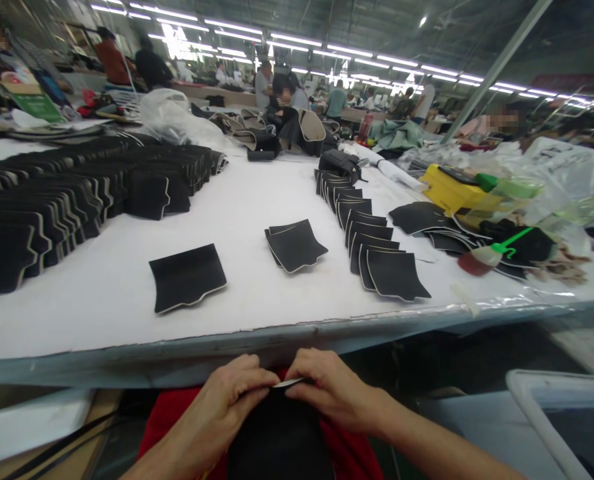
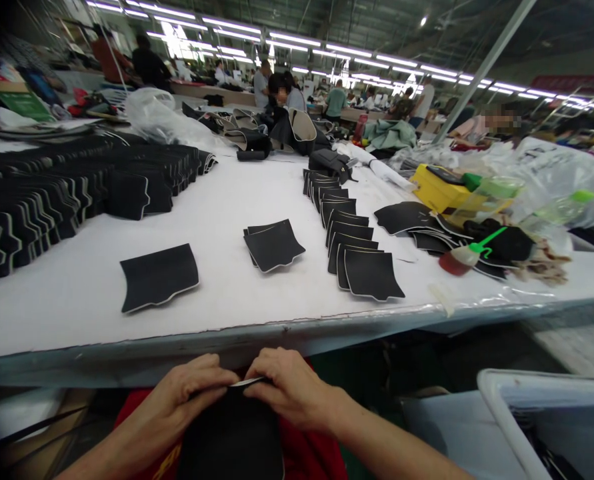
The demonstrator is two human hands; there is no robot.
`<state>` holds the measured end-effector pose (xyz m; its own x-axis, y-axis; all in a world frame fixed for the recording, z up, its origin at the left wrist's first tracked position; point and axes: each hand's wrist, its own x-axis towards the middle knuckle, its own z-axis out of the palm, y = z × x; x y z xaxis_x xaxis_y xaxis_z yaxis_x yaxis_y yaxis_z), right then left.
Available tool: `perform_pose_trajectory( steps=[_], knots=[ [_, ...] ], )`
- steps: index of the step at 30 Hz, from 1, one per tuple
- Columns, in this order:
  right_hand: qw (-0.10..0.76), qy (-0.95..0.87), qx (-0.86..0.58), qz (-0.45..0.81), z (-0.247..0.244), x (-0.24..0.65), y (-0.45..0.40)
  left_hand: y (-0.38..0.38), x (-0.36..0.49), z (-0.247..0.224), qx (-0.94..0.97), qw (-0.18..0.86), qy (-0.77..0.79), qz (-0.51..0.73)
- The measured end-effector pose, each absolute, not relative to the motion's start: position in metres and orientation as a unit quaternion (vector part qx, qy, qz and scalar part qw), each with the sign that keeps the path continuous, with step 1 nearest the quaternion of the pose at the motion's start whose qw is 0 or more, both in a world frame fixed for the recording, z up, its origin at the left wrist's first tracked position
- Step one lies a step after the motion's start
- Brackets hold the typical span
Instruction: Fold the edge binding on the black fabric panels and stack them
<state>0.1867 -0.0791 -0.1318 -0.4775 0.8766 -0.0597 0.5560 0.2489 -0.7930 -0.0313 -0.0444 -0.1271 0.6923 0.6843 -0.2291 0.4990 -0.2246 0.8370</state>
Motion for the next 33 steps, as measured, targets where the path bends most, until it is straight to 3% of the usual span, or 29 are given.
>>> perform_pose_trajectory(
  steps=[8, 12, 17, 24, 33],
  knots=[
    [0.207, -0.762, -0.473, 0.392, -0.139, 0.18, -0.078, -0.044, -0.02, -0.127, 0.815, 0.43, 0.38, 0.085],
    [0.201, -0.765, -0.482, 0.378, -0.14, 0.179, -0.081, -0.046, -0.018, -0.127, 0.807, 0.447, 0.371, 0.107],
    [0.203, -0.715, -0.488, 0.457, -0.132, 0.191, -0.087, -0.045, -0.023, -0.13, 0.782, 0.475, 0.387, 0.111],
    [0.214, -0.689, -0.501, 0.478, -0.135, 0.191, -0.089, -0.045, -0.011, -0.13, 0.824, 0.427, 0.369, 0.049],
    [0.239, -0.694, -0.527, 0.429, -0.134, 0.197, -0.096, -0.037, -0.054, -0.13, 0.691, 0.583, 0.42, 0.073]
  ],
)
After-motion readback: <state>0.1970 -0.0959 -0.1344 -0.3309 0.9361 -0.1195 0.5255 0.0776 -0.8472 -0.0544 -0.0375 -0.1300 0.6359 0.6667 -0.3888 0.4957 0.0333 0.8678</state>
